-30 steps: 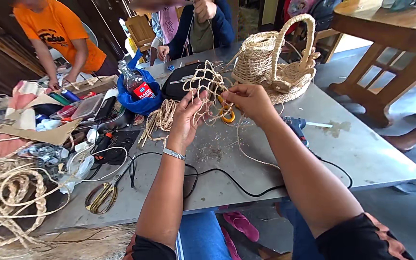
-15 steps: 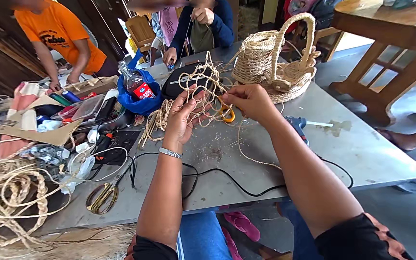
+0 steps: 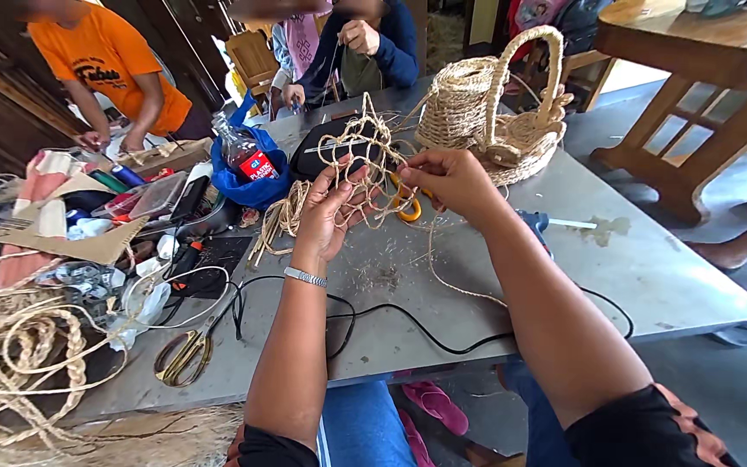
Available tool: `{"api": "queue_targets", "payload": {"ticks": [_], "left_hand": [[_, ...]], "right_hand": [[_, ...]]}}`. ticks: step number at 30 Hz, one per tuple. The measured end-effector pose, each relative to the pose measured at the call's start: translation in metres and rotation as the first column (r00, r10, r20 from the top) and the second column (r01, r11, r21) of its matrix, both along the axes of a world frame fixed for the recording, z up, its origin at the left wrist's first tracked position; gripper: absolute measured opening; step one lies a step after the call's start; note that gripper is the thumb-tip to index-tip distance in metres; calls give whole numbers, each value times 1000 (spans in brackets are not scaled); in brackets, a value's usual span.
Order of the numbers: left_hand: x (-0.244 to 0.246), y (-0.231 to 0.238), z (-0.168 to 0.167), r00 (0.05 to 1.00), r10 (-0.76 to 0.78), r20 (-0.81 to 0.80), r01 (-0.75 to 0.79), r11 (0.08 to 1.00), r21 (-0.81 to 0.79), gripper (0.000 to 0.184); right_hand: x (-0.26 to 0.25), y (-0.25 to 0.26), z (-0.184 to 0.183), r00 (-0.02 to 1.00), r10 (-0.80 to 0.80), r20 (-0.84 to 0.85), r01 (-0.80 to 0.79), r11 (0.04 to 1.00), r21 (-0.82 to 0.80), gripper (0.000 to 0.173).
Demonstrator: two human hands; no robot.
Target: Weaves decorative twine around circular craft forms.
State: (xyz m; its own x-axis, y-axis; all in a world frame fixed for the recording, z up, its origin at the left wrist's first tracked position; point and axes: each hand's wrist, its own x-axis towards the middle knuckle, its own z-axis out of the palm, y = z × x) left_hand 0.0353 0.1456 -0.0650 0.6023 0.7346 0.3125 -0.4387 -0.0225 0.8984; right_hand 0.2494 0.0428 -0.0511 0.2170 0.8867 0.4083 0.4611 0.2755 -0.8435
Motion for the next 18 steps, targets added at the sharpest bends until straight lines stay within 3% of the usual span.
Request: {"api": "queue_targets", "payload": {"ticks": [5, 10, 14, 18], "left_hand": [[-1, 1, 2, 997, 73, 35, -73, 997, -19, 40], [-2, 4, 2, 988, 144, 64, -140, 988, -60, 42], [-3, 5, 2, 982, 177, 72, -172, 983, -67, 43], [-3, 6, 2, 973, 206, 104, -197, 976, -88, 41]], "right_hand": [[3, 0, 0, 1000, -7, -3, 7, 997, -77, 36], [8, 1, -4, 999, -10, 32, 15, 987, -159, 19], [6, 1, -1, 972, 61, -226, -105, 976, -188, 21], [6, -2, 5, 840, 74, -537, -184, 970, -155, 23]]}}
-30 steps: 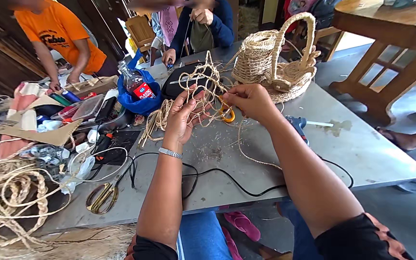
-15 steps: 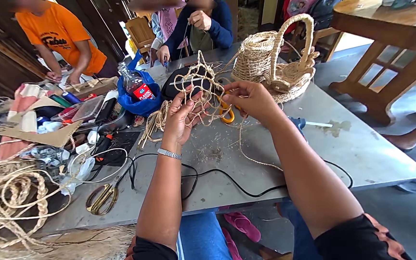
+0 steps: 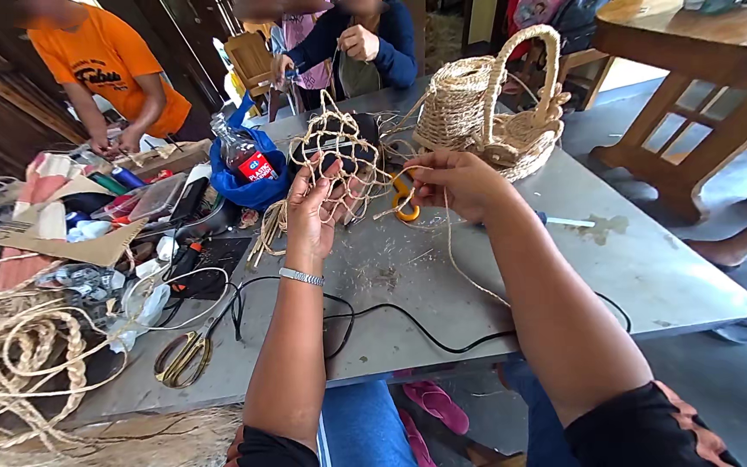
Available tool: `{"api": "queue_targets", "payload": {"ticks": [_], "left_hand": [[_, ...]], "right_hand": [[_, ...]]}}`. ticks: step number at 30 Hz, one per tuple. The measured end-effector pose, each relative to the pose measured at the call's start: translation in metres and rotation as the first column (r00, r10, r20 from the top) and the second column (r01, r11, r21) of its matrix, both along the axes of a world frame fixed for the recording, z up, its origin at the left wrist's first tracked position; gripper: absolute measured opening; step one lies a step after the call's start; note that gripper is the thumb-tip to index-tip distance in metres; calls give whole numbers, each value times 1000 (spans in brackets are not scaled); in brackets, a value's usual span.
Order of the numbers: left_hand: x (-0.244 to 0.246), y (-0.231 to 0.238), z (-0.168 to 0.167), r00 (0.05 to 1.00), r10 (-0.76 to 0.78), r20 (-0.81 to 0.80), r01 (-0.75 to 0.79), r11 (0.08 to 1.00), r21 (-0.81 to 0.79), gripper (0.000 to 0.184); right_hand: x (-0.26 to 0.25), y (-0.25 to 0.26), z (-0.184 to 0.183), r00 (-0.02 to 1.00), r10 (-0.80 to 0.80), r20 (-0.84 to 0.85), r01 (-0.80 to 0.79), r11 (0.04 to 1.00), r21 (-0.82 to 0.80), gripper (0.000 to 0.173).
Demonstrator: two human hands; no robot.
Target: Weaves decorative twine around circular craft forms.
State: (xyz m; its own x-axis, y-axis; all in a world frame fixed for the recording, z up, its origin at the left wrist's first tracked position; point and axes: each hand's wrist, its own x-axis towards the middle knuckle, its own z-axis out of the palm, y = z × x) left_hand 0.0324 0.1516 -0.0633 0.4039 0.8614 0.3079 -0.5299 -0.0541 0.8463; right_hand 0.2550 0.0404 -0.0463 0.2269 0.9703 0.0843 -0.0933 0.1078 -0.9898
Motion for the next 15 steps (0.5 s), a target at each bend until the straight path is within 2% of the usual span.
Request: {"api": "queue_targets", "payload": {"ticks": [3, 6, 8, 10, 12, 15], "left_hand": [[0, 1, 0, 1000, 30, 10, -30, 1000, -10, 41], [1, -1, 1, 1000, 24, 13, -23, 1000, -20, 40], [1, -2, 1, 1000, 13, 7, -13, 1000, -21, 40], [2, -3, 1, 1000, 2, -16, -2, 1000, -11, 42], [2, -7, -1, 998, -16, -64, 17, 1000, 15, 41], [6, -17, -4, 987, -55, -151, 66, 996, 67, 41]], "right_hand": [[6, -2, 2, 994, 15, -106, -12, 1000, 23, 24], [7, -3, 2, 998, -25, -56, 26, 999, 21, 25], [6, -1, 0, 998, -51, 48, 50, 999, 20, 25], [4, -1, -2, 966, -103, 235, 103, 995, 14, 26], [0, 0, -2, 897, -145, 417, 147, 989, 29, 35], [-3, 2, -4, 822, -129, 554, 107, 992, 73, 52]]}}
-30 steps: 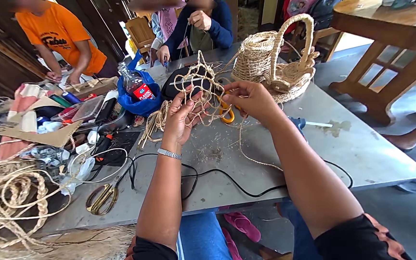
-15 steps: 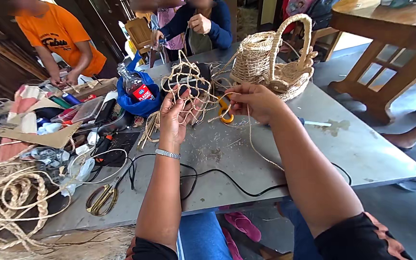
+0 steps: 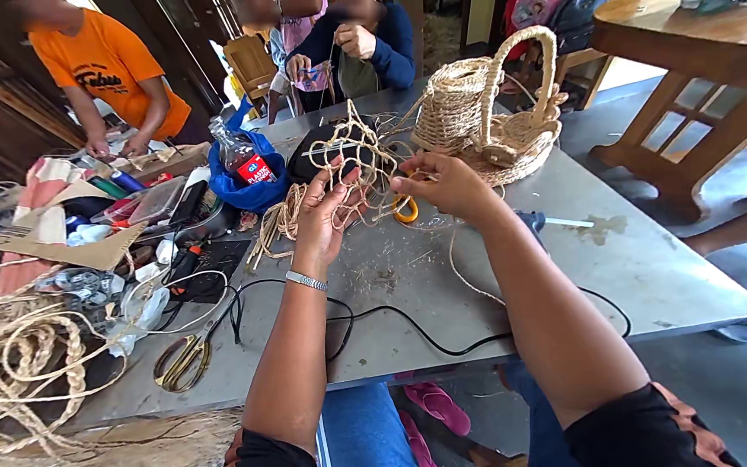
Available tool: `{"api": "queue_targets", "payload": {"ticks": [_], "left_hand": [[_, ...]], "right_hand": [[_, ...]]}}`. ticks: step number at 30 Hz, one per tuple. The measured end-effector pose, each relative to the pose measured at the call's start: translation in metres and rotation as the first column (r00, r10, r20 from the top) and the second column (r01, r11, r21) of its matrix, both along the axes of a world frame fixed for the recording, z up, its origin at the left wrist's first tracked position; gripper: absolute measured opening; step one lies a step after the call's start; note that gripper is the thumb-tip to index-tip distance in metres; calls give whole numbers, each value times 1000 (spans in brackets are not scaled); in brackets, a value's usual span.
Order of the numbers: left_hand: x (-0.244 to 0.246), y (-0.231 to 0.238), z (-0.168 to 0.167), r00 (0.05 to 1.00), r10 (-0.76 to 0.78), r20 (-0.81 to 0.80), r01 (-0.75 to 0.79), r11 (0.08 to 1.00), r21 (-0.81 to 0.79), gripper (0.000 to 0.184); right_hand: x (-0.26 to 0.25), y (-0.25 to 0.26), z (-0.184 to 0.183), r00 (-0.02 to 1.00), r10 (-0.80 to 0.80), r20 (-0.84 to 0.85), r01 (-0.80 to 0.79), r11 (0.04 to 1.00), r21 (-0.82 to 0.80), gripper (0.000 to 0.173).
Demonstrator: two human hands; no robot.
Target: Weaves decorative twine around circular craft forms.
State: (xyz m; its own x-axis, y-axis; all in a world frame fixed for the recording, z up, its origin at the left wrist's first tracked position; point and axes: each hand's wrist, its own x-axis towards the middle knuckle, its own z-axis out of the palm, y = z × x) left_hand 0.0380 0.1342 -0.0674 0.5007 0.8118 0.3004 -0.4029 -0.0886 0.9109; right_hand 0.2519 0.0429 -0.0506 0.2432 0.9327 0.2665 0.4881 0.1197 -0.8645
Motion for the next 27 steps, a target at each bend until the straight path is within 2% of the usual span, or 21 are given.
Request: {"api": "queue_targets", "payload": {"ticks": [3, 6, 12, 18, 23, 27], "left_hand": [[3, -4, 0, 998, -54, -39, 55, 998, 43, 40], [1, -3, 0, 996, -73, -49, 77, 995, 68, 40], [-1, 4, 0, 1000, -5, 4, 5, 1000, 2, 37], [0, 1, 2, 998, -64, -11, 63, 997, -52, 37], [0, 4, -1, 999, 13, -47, -14, 1000, -17, 31], [2, 11, -1, 999, 3, 44, 0, 998, -66, 27]], "right_hand": [[-1, 5, -7, 996, 6, 85, -14, 996, 92, 38], [-1, 7, -9, 995, -19, 96, 6, 991, 135, 27], [0, 4, -5, 987, -125, 99, 111, 984, 138, 26], [-2, 5, -7, 984, -98, 145, 75, 984, 160, 24], [-2, 4, -6, 986, -95, 140, 73, 985, 155, 25], [-2, 6, -8, 984, -85, 158, 62, 988, 145, 24]]}}
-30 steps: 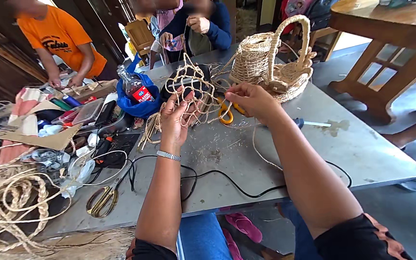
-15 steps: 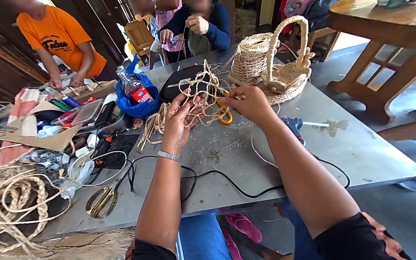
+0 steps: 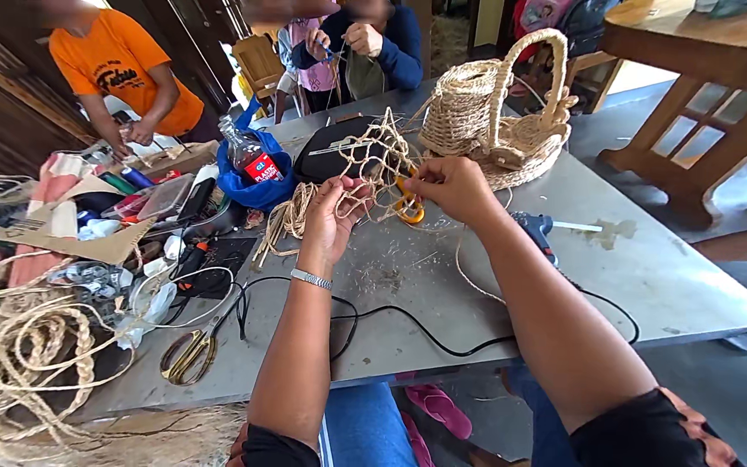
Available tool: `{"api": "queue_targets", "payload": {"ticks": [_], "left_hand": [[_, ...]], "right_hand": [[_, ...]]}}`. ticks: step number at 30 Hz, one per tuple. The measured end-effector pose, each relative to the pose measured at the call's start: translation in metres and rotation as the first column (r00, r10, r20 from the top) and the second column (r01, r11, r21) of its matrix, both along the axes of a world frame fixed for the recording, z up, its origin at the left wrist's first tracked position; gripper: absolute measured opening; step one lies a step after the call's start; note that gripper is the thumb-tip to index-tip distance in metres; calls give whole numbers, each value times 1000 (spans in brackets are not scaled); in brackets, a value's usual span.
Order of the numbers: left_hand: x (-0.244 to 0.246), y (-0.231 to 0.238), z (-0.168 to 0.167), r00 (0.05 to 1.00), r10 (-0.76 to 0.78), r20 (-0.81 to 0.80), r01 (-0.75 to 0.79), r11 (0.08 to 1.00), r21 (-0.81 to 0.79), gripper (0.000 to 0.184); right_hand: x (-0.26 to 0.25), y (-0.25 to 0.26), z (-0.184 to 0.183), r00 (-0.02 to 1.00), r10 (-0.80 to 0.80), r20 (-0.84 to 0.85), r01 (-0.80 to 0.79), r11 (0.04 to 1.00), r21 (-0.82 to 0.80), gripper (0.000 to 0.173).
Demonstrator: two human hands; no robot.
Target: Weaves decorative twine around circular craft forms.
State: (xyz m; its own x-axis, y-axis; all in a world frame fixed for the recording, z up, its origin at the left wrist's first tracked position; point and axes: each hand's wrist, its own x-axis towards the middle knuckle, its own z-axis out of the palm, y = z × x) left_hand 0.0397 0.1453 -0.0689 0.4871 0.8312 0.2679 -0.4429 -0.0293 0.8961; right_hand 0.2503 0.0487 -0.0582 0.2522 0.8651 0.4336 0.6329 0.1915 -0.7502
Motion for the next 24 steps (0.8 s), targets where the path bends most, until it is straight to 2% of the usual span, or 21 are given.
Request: {"api": "queue_targets", "payload": {"ticks": [3, 6, 8, 10, 12, 14, 16, 19, 22, 24], "left_hand": [[-1, 1, 0, 997, 38, 64, -37, 999, -14, 26], [-1, -3, -1, 998, 58, 26, -58, 998, -6, 31], [0, 1, -1, 998, 54, 12, -54, 999, -2, 25], [1, 0, -1, 997, 45, -55, -42, 998, 53, 9], [0, -8, -1, 985, 74, -157, -54, 990, 127, 22], [0, -13, -2, 970, 110, -215, -69, 979, 190, 22], [0, -7, -5, 972, 129, -195, -85, 972, 219, 14], [1, 4, -7, 983, 147, -110, -118, 965, 235, 15], [2, -2, -8, 973, 209, -99, -179, 952, 248, 14], [4, 4, -10, 980, 192, -54, -174, 955, 240, 13]], "right_hand": [[2, 2, -2, 1000, 0, 14, 1, 1000, -22, 23], [1, 0, -2, 1000, 10, 18, -10, 1000, -7, 23], [-1, 0, -1, 1000, 13, 20, -13, 1000, 2, 23], [-1, 0, -1, 999, 23, 24, -23, 1000, 15, 23], [-1, -1, 0, 999, 40, 34, -42, 999, 36, 22], [-2, -2, 0, 997, 65, 44, -67, 997, 47, 21], [-2, -1, 0, 996, 73, 43, -74, 996, 40, 20], [-1, 0, -1, 996, 68, 51, -68, 998, 13, 21], [-3, -1, -1, 996, 66, 52, -67, 998, 5, 21], [-3, 1, -2, 996, 63, 56, -64, 998, 15, 21]]}}
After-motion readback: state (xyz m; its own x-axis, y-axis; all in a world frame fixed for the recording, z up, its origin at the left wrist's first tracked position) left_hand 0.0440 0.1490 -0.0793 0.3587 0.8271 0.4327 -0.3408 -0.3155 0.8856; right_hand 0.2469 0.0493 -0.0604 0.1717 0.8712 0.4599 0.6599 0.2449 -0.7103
